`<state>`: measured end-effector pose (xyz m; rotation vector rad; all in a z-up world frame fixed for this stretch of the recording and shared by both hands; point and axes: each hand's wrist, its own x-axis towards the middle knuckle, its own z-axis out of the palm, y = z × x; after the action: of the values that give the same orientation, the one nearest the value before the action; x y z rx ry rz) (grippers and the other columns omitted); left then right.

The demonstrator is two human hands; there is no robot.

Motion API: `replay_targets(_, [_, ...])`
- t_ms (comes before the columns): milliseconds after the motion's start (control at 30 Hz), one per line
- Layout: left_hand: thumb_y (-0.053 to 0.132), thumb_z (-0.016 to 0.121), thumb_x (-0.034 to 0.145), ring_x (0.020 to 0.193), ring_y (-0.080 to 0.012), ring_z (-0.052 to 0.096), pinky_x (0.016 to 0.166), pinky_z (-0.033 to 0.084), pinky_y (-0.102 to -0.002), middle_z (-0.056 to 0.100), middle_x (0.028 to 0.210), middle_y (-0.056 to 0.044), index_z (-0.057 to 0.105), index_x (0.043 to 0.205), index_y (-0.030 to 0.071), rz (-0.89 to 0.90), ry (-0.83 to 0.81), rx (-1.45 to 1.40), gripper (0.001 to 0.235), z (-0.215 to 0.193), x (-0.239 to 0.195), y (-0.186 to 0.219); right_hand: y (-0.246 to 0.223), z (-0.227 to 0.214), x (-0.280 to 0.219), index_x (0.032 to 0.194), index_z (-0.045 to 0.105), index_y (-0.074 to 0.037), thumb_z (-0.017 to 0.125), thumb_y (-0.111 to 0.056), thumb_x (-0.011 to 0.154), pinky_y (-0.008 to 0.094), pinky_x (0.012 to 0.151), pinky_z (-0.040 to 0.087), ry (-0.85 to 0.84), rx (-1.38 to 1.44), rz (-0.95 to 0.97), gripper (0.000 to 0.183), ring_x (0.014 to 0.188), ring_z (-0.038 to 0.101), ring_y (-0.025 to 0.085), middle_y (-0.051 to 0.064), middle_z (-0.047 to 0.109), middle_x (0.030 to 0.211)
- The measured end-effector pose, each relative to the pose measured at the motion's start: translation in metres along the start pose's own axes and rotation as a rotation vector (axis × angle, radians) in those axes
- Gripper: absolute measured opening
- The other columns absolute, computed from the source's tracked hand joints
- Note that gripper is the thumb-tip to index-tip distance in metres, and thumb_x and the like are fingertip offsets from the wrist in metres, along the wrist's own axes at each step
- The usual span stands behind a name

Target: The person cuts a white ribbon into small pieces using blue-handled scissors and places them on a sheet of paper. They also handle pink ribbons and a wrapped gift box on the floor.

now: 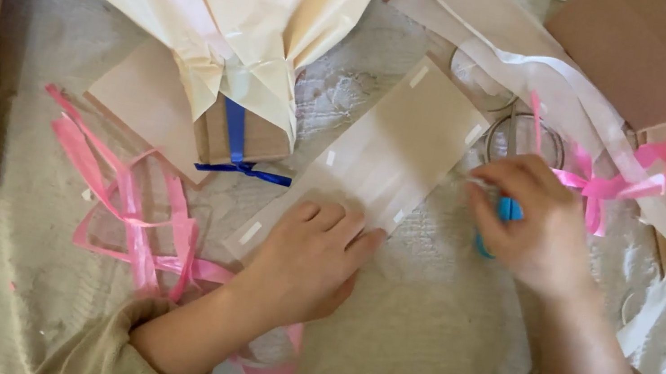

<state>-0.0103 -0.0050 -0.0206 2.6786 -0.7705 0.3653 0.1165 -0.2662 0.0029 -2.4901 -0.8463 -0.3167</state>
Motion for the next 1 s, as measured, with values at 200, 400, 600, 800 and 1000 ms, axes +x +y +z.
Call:
replay_targets(200, [0.035,0.065,0.090,0.090,-0.0346,0.068,0.076,0.048,-0.045,0.067,0.091,-0.012,0.070,0.110,0.007,-0.086,-0.161,-0.150,0.035,-0.017,0.018,-0.003,-0.048,0.025,0.000,0.098,0.076,-0.009,0.077,-0.008,0.083,0.043,0.079,0.058,-0.160,0.212,-0.237,0.015,0.095,0.073,0.033,0.011,0.073,0.097])
replay_targets(400, [0.027,0.057,0.100,0.069,-0.0315,0.070,0.066,0.051,-0.045,0.067,0.077,-0.009,0.068,0.124,0.007,-0.159,-0.013,-0.117,0.033,0.020,0.020,-0.008,-0.038,0.041,-0.005,0.094,0.076,-0.012,0.078,-0.008,0.080,0.040,0.080,0.058,-0.170,0.211,-0.131,0.015,0.094,0.073,0.030,0.007,0.072,0.094])
replay_targets(600, [0.029,0.057,0.099,0.059,-0.0261,0.067,0.061,0.051,-0.042,0.066,0.070,-0.005,0.069,0.125,0.012,-0.211,0.048,-0.030,0.034,0.029,0.023,-0.005,-0.040,0.044,-0.006,0.094,0.075,-0.012,0.079,-0.011,0.081,0.039,0.080,0.058,-0.172,0.176,-0.112,0.014,0.092,0.072,0.028,0.005,0.071,0.093])
replay_targets(800, [0.029,0.059,0.095,0.059,-0.0264,0.069,0.063,0.053,-0.042,0.066,0.068,-0.006,0.065,0.132,0.012,-0.243,0.016,-0.068,0.042,0.025,0.026,-0.005,-0.041,0.047,-0.009,0.095,0.075,-0.013,0.077,-0.013,0.082,0.039,0.080,0.057,-0.142,0.129,-0.143,0.013,0.091,0.071,0.028,0.005,0.071,0.094])
replay_targets(1000, [0.030,0.060,0.093,0.056,-0.0237,0.067,0.061,0.053,-0.040,0.063,0.064,-0.003,0.065,0.130,0.013,-0.242,0.020,-0.040,0.041,0.030,0.027,-0.004,-0.038,0.053,-0.010,0.096,0.075,-0.014,0.078,-0.015,0.082,0.040,0.078,0.057,-0.129,0.098,-0.177,0.014,0.088,0.071,0.028,0.005,0.071,0.093])
